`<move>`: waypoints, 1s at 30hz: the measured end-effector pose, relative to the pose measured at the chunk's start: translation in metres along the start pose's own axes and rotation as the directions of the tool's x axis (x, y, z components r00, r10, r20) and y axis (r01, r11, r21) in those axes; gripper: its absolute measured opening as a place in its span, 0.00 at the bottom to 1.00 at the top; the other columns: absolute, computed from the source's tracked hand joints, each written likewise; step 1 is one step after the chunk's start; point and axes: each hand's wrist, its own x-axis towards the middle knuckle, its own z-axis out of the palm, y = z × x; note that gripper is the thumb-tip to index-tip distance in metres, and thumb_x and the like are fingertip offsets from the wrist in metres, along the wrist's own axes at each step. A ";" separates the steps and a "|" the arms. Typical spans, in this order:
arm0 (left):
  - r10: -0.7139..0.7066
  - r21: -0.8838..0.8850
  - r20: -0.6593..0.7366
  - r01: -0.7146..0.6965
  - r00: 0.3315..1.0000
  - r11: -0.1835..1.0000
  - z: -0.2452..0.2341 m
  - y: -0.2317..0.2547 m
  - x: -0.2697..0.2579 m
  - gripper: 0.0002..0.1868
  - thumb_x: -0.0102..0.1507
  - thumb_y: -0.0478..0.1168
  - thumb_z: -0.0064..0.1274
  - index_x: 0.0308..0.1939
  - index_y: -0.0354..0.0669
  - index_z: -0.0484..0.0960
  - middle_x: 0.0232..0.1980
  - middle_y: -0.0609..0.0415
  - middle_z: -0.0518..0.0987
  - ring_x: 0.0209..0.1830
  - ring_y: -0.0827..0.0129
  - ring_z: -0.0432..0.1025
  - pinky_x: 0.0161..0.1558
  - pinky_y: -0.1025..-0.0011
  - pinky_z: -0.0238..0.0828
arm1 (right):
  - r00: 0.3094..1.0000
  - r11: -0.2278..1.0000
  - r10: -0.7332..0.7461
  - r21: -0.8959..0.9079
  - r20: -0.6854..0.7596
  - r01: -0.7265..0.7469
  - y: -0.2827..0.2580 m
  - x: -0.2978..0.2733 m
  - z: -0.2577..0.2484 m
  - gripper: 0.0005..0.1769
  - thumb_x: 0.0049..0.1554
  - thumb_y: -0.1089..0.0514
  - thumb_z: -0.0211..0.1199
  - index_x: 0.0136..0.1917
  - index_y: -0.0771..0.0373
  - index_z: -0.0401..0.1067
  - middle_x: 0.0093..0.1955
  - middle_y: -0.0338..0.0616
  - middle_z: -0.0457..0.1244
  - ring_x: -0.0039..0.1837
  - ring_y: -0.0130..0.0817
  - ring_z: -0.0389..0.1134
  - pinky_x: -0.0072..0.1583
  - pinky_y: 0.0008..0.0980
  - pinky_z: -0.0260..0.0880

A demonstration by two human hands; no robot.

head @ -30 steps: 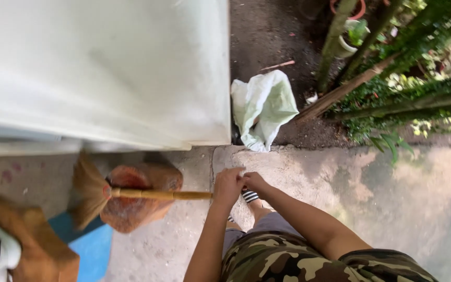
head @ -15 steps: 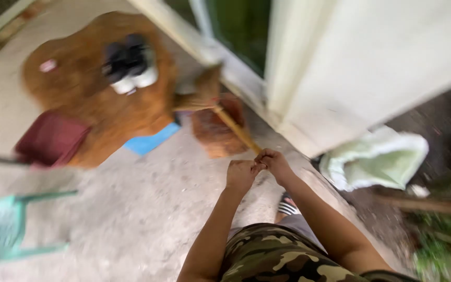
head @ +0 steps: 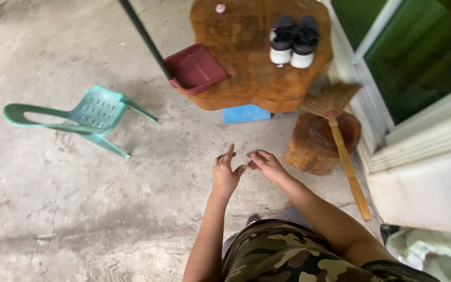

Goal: Sweeping leaves and dirt from a garden area and picking up plastic bottles into a bag.

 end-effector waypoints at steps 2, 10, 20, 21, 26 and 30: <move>-0.022 -0.026 -0.080 0.020 0.997 0.999 -0.015 -0.025 -0.005 0.47 0.54 0.44 0.69 0.76 0.47 0.64 0.61 0.49 0.81 0.64 0.52 0.69 0.65 0.55 0.64 | 0.997 0.998 -0.052 -0.045 0.056 0.054 -0.020 0.018 0.025 0.21 0.66 0.46 0.53 0.62 0.61 0.73 0.50 0.40 0.69 0.54 0.29 0.72 0.57 0.30 0.74; -0.277 -0.131 -0.296 0.249 0.914 0.960 -0.089 -0.056 0.018 0.49 0.49 0.46 0.71 0.73 0.44 0.67 0.58 0.48 0.79 0.61 0.52 0.68 0.61 0.58 0.68 | 0.894 0.873 -0.365 -0.238 0.261 0.426 -0.130 0.162 0.099 0.26 0.62 0.58 0.64 0.71 0.62 0.64 0.52 0.39 0.65 0.54 0.27 0.67 0.55 0.29 0.71; -0.348 -0.123 -0.512 0.334 0.786 0.935 -0.136 -0.088 0.087 0.39 0.54 0.49 0.70 0.68 0.45 0.75 0.63 0.42 0.75 0.64 0.47 0.67 0.63 0.55 0.66 | 0.666 0.656 -0.726 -0.118 0.170 0.745 -0.309 0.373 0.184 0.67 0.54 0.63 0.78 0.86 0.57 0.28 0.85 0.66 0.40 0.85 0.53 0.45 0.80 0.45 0.53; -0.385 -0.146 -0.498 0.362 0.777 0.921 -0.141 -0.083 0.090 0.39 0.54 0.50 0.69 0.67 0.46 0.75 0.62 0.43 0.76 0.64 0.48 0.67 0.63 0.56 0.67 | 0.643 0.627 -0.749 -0.139 0.163 0.766 -0.324 0.381 0.188 0.71 0.54 0.64 0.79 0.86 0.57 0.24 0.87 0.67 0.36 0.87 0.55 0.41 0.82 0.46 0.50; -0.554 -0.287 -0.528 0.479 0.643 0.830 -0.149 -0.072 0.088 0.38 0.55 0.50 0.68 0.67 0.46 0.74 0.64 0.45 0.75 0.66 0.50 0.66 0.62 0.57 0.66 | 0.558 0.565 -0.780 -0.064 0.283 0.823 -0.363 0.425 0.214 0.75 0.52 0.71 0.79 0.86 0.56 0.18 0.88 0.64 0.24 0.87 0.54 0.38 0.78 0.47 0.59; -0.628 -0.341 -0.509 0.532 0.589 0.775 -0.149 -0.069 0.075 0.37 0.56 0.49 0.67 0.67 0.45 0.74 0.64 0.47 0.76 0.67 0.51 0.65 0.65 0.57 0.63 | 0.609 0.670 -0.692 0.029 0.388 0.742 -0.345 0.460 0.235 0.59 0.61 0.73 0.68 0.85 0.62 0.26 0.82 0.57 0.50 0.81 0.48 0.56 0.78 0.40 0.65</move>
